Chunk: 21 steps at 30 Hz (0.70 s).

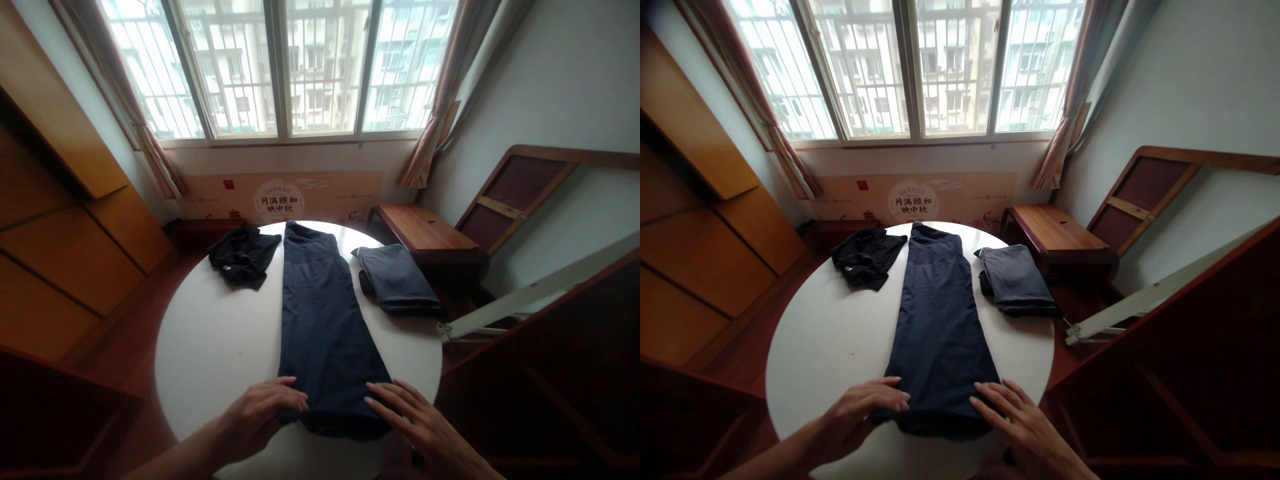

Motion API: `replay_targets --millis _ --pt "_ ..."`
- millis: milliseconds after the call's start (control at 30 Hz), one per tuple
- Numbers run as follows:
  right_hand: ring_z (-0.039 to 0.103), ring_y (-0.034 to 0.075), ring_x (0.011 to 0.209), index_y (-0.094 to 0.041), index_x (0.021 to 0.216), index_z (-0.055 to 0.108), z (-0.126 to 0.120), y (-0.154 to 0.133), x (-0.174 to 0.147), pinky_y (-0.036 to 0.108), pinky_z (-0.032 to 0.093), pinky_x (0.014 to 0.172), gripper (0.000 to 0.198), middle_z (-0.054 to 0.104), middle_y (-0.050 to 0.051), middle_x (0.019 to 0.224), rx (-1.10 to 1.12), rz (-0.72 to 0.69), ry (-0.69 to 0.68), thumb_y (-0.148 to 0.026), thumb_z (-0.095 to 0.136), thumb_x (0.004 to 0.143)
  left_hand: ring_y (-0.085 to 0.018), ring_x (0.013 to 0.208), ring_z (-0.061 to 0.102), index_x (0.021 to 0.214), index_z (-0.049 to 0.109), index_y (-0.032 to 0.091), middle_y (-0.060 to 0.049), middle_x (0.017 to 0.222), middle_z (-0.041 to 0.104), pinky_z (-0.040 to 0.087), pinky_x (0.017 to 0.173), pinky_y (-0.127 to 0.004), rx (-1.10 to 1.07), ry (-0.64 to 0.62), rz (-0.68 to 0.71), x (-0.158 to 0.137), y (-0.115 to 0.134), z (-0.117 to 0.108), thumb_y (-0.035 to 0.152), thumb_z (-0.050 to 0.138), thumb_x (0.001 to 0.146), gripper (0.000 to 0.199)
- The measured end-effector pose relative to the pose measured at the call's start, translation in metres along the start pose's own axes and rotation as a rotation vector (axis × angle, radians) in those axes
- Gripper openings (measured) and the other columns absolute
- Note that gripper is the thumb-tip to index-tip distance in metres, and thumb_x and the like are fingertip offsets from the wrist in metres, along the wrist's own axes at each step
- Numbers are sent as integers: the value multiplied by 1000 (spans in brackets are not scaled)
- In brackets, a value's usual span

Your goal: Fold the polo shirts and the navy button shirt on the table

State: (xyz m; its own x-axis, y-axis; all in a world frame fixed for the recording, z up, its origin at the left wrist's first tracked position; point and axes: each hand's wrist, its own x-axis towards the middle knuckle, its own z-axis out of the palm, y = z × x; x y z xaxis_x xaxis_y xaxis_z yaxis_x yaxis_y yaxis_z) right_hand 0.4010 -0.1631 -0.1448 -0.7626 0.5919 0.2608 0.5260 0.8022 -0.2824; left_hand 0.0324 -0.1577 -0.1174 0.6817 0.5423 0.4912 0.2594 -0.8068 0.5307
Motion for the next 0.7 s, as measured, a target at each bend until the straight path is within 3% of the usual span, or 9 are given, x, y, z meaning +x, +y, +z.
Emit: replay_targets --millis 133,233,300,433,533,700 --pt "65 22 115 -25 128 62 11 -9 21 38 52 102 42 69 9 122 30 41 291 -10 56 89 -19 97 73 117 62 21 -8 103 76 59 85 -27 88 236 -207 1 3 -4 22 52 99 21" --pt "66 22 114 -23 115 64 13 -7 31 42 50 105 33 72 9 115 120 37 432 -8 54 88 -15 71 73 105 67 19 -5 86 77 59 66 -22 33 294 -285 2 4 -8 26 51 100 18" --pt "65 23 116 -22 114 62 11 -2 33 46 47 108 30 72 9 112 199 11 450 -8 53 89 -14 68 72 102 68 20 -4 82 76 58 64 -21 17 313 -296 -1 4 -10 27 50 100 20" --pt "66 22 115 -23 120 60 -1 4 30 47 44 110 33 73 8 111 344 3 375 -8 52 92 -17 85 75 113 67 23 -5 97 78 59 76 -25 174 329 -242 -18 -2 -13 30 56 98 20" --pt "69 21 108 -23 116 63 -17 -2 28 41 49 106 28 73 9 109 422 33 286 -13 50 95 -16 78 74 110 68 23 -5 90 77 59 72 -22 172 243 -230 -30 1 -16 32 55 98 19" --pt "74 24 90 -29 108 70 -48 -21 3 29 62 78 23 74 11 99 526 89 12 -25 52 95 -16 69 71 101 69 22 -5 79 75 58 66 -21 49 48 -265 -37 43 -37 40 49 101 27"
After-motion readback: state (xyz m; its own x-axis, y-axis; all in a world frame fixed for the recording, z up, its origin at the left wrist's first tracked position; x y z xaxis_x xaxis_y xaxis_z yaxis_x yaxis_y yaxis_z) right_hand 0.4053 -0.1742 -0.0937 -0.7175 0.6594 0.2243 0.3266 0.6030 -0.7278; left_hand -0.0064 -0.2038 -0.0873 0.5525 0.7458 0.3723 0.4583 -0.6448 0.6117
